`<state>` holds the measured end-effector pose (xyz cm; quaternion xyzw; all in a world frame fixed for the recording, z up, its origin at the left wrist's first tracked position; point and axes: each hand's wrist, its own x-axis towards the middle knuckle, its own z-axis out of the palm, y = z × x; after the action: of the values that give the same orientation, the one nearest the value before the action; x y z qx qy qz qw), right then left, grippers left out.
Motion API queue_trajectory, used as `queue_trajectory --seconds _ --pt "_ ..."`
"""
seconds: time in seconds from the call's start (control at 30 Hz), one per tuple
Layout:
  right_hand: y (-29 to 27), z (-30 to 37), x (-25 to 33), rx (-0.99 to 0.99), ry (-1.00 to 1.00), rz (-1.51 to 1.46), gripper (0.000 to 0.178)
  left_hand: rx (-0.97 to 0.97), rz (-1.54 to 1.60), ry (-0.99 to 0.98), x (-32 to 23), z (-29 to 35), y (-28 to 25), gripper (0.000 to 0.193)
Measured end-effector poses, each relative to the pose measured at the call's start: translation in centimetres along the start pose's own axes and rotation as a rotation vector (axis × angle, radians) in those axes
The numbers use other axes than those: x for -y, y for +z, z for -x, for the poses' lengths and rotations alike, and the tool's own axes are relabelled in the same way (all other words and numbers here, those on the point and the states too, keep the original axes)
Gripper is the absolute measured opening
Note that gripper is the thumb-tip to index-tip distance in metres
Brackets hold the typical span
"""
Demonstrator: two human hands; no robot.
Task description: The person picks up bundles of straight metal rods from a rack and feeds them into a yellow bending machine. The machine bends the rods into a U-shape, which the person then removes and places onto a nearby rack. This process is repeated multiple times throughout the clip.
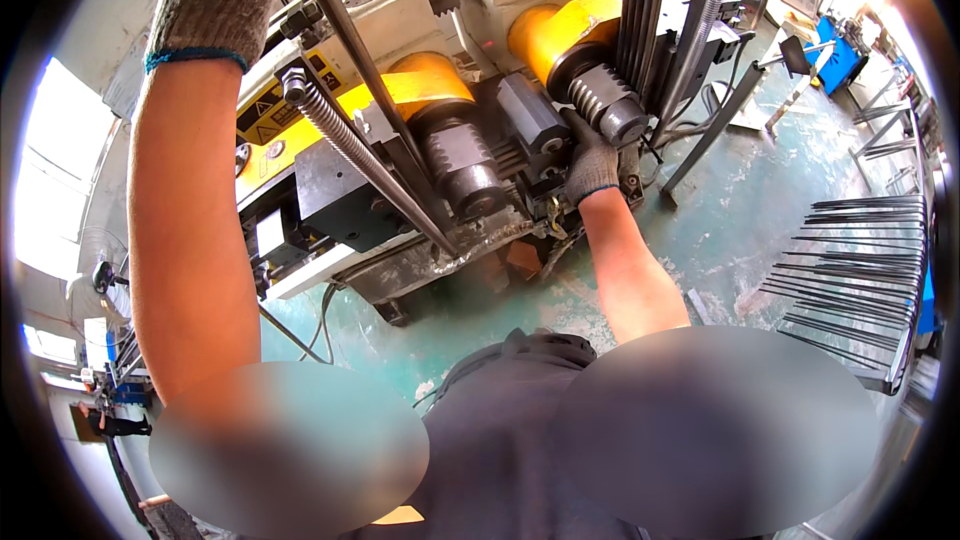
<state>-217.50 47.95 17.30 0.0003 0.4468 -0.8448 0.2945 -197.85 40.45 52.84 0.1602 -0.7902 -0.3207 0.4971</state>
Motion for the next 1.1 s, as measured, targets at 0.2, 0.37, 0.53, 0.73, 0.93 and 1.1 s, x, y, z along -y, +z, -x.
queue_trajectory --seconds 0.2,0.37,0.53,0.73,0.93,1.1 --pt "-1.7 -1.1 0.6 -0.028 -0.163 0.125 0.029 -0.163 0.142 -0.095 -0.2 -0.5 2.6 0.017" --pt "-1.0 -2.2 -4.0 -0.058 0.109 0.003 0.025 -0.133 -0.533 0.408 2.4 1.7 -1.9 0.014" --pt "-4.3 -3.5 -2.7 -0.054 -0.022 -0.032 0.022 -0.117 0.038 -0.137 1.4 -0.5 1.0 0.019" --pt "-6.0 -5.1 -4.8 0.071 -0.098 0.209 0.032 -0.112 -0.001 -0.065 2.5 -0.1 0.2 0.025" --pt "-3.1 -3.2 -5.2 0.110 -0.040 0.044 0.026 -0.154 -0.081 -0.084 1.5 1.5 -0.9 0.032" --pt "-4.8 -4.2 -3.9 0.070 -0.103 0.126 0.027 -0.108 -0.081 -0.065 1.9 1.7 1.2 0.037"
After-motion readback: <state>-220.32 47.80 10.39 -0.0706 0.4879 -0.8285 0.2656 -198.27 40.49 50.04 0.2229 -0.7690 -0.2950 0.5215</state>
